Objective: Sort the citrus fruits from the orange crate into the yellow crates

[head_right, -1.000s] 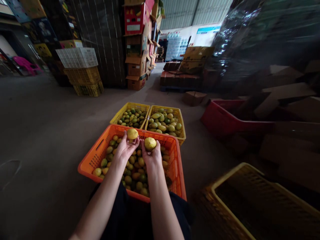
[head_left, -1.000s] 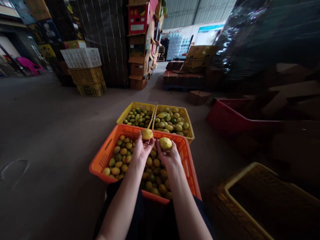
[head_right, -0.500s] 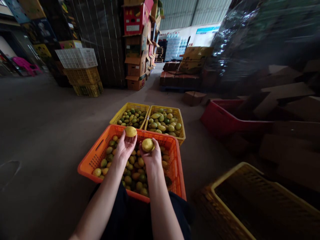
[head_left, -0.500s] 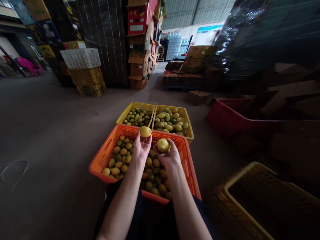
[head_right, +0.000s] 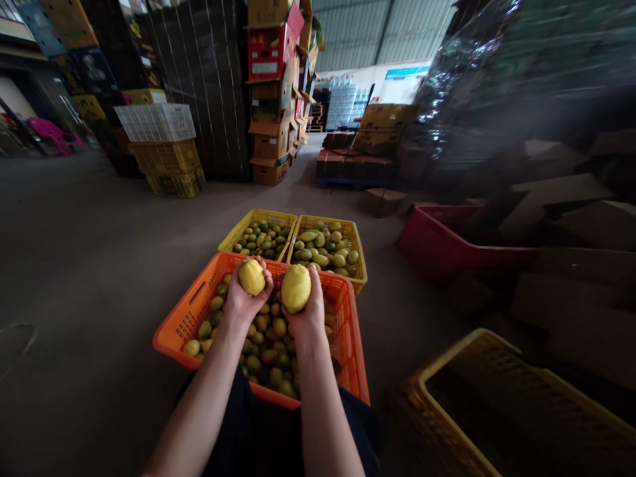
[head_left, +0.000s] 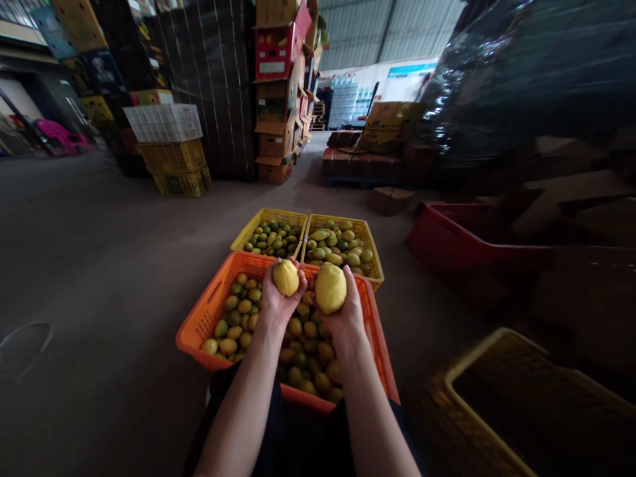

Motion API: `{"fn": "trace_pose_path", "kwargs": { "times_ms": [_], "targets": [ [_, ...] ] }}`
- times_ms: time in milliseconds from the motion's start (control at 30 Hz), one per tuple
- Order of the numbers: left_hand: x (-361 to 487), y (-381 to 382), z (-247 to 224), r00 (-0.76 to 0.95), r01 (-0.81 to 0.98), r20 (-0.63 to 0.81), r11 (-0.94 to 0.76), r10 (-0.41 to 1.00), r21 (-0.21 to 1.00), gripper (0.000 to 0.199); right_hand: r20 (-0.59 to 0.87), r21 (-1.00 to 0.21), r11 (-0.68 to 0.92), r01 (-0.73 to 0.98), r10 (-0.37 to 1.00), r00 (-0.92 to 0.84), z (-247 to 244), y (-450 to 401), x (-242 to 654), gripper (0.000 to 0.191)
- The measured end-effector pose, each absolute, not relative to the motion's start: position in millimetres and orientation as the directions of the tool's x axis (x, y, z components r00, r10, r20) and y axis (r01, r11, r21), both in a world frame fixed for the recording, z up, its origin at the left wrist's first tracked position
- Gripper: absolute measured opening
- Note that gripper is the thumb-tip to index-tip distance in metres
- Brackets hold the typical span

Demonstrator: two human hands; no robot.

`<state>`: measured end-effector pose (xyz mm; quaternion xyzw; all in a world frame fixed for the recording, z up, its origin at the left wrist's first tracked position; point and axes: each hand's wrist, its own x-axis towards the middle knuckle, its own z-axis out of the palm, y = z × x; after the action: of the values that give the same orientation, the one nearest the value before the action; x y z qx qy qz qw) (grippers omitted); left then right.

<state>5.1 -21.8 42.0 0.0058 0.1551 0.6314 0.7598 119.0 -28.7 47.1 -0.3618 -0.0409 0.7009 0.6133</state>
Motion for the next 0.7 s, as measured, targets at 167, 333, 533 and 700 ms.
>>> {"fn": "trace_pose_path", "kwargs": {
  "times_ms": [167, 333, 533, 700],
  "targets": [
    [3.0, -26.2, 46.8, 0.122, -0.931, -0.195, 0.180, 0.973, 0.318, 0.014, -0.276, -0.538, -0.254, -0.804, 0.954, -0.117, 47.4, -31.3, 120.1, 0.030],
    [5.7, -30.2, 55.3, 0.012, -0.898, -0.245, 0.118, 0.970, 0.424, 0.014, -0.144, -0.631, -0.214, -0.745, 0.977, -0.158, 42.5, -33.3, 123.3, 0.029],
    [10.2, -31.1, 52.9, -0.028, -0.856, -0.153, 0.056, 0.988, 0.515, 0.021, 0.182, -0.855, 0.273, -0.441, 0.954, 0.237, 39.4, -42.1, 121.3, 0.015],
    [15.7, -29.4, 46.7, 0.036, -0.867, -0.164, 0.113, 0.986, 0.485, 0.027, 0.252, -0.824, 0.421, -0.378, 0.872, 0.421, 44.1, -55.2, 113.8, 0.011]
  ]
}}
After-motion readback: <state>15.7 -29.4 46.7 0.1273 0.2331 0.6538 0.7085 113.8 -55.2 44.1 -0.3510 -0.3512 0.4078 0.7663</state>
